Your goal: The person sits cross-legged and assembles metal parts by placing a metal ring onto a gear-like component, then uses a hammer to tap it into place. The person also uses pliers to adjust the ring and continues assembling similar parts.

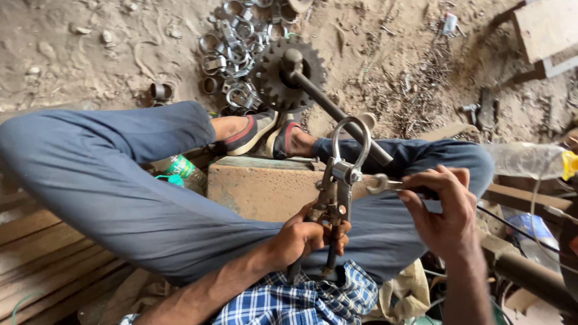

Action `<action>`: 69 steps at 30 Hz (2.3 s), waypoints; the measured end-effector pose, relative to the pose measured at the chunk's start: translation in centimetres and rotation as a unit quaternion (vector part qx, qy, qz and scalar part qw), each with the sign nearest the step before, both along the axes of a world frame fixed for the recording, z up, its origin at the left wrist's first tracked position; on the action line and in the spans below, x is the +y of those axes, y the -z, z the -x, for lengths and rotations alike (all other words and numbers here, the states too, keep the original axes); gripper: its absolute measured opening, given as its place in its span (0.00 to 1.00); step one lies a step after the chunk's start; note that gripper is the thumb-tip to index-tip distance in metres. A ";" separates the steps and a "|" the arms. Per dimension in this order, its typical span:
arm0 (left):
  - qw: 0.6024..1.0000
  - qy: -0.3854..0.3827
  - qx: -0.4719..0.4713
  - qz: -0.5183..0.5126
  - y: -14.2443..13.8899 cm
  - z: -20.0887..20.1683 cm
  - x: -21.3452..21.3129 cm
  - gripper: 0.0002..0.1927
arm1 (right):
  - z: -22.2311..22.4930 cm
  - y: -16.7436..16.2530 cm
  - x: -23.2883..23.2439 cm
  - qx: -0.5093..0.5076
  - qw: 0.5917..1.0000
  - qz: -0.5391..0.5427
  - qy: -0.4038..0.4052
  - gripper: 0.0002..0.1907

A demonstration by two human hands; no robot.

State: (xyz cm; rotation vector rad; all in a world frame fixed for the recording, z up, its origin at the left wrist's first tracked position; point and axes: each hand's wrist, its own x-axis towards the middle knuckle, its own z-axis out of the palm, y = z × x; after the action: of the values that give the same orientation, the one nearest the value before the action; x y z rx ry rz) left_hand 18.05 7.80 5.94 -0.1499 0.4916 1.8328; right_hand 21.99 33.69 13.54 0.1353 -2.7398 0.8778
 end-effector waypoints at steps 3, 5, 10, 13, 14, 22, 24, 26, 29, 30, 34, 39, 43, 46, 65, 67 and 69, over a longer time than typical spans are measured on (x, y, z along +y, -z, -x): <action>0.999 0.013 -0.039 -0.013 0.2 -0.6 -0.1 0.32 | 0.5 -1.2 1.3 -0.093 0.995 -0.011 -0.022 0.11; 0.997 0.010 -0.036 -0.060 0.2 -1.0 -0.1 0.32 | 1.4 -1.7 2.0 -0.095 0.993 -0.035 -0.058 0.12; 0.998 0.017 -0.037 -0.045 0.0 -1.7 -0.3 0.31 | 2.5 -1.6 2.6 -0.079 0.989 -0.026 -0.122 0.11; 0.997 0.007 -0.058 -0.051 -0.1 -1.7 -0.6 0.29 | 2.3 -0.3 2.1 -0.068 0.991 -0.004 -0.112 0.10; 0.996 0.003 -0.074 -0.052 -0.1 -1.7 -0.6 0.29 | 2.2 0.1 1.9 -0.072 0.991 0.014 -0.108 0.09; 0.997 -0.007 0.064 0.049 -0.8 -1.4 -0.6 0.27 | -0.5 2.1 -1.0 -0.043 0.998 0.039 -0.018 0.10; 0.996 0.029 0.059 0.063 -0.9 -1.2 -0.2 0.23 | -1.7 1.1 -1.4 -0.046 0.998 0.022 0.039 0.12; 0.992 0.089 0.021 0.084 -0.6 -0.7 0.7 0.17 | -3.4 -0.4 -1.7 -0.064 0.992 0.010 0.109 0.10; 0.969 0.197 -0.085 -0.122 1.1 0.5 3.1 0.08 | -6.7 -2.4 -2.1 -0.106 0.968 -0.025 0.227 0.09; 0.952 0.243 -0.128 -0.134 1.8 0.6 4.2 0.08 | -7.8 -2.7 -2.2 -0.123 0.955 -0.038 0.268 0.10; 0.909 0.367 -0.181 -0.083 3.7 -1.6 8.0 0.12 | -11.7 -2.0 -1.0 -0.208 0.928 -0.048 0.307 0.12; 0.907 0.392 -0.156 -0.003 4.4 -4.4 9.5 0.17 | -16.3 1.6 -0.5 -0.150 0.923 0.081 0.345 0.08; 0.905 0.383 -0.184 0.016 4.2 -5.5 10.4 0.14 | -18.0 2.5 -1.4 -0.120 0.905 0.070 0.403 0.09; 0.925 0.347 -0.133 0.084 3.5 -7.8 11.2 0.07 | -17.3 2.9 -2.8 -0.138 0.871 0.140 0.451 0.08; 0.949 0.299 -0.071 0.073 2.2 -8.7 11.4 0.18 | -17.7 1.7 -3.7 -0.134 0.877 0.019 0.461 0.17; 0.955 0.282 -0.052 0.073 2.6 -8.9 11.4 0.16 | -18.6 2.1 -3.2 -0.082 0.882 -0.053 0.462 0.18; 0.957 0.277 -0.043 0.080 2.6 -9.4 11.0 0.16 | -19.6 1.8 -2.8 -0.034 0.866 -0.133 0.481 0.23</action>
State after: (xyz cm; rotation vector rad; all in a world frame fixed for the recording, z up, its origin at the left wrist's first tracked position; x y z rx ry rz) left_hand 27.44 18.81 3.30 -0.1805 0.5560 1.2329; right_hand 41.59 30.91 11.74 -1.1242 -2.4448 0.2081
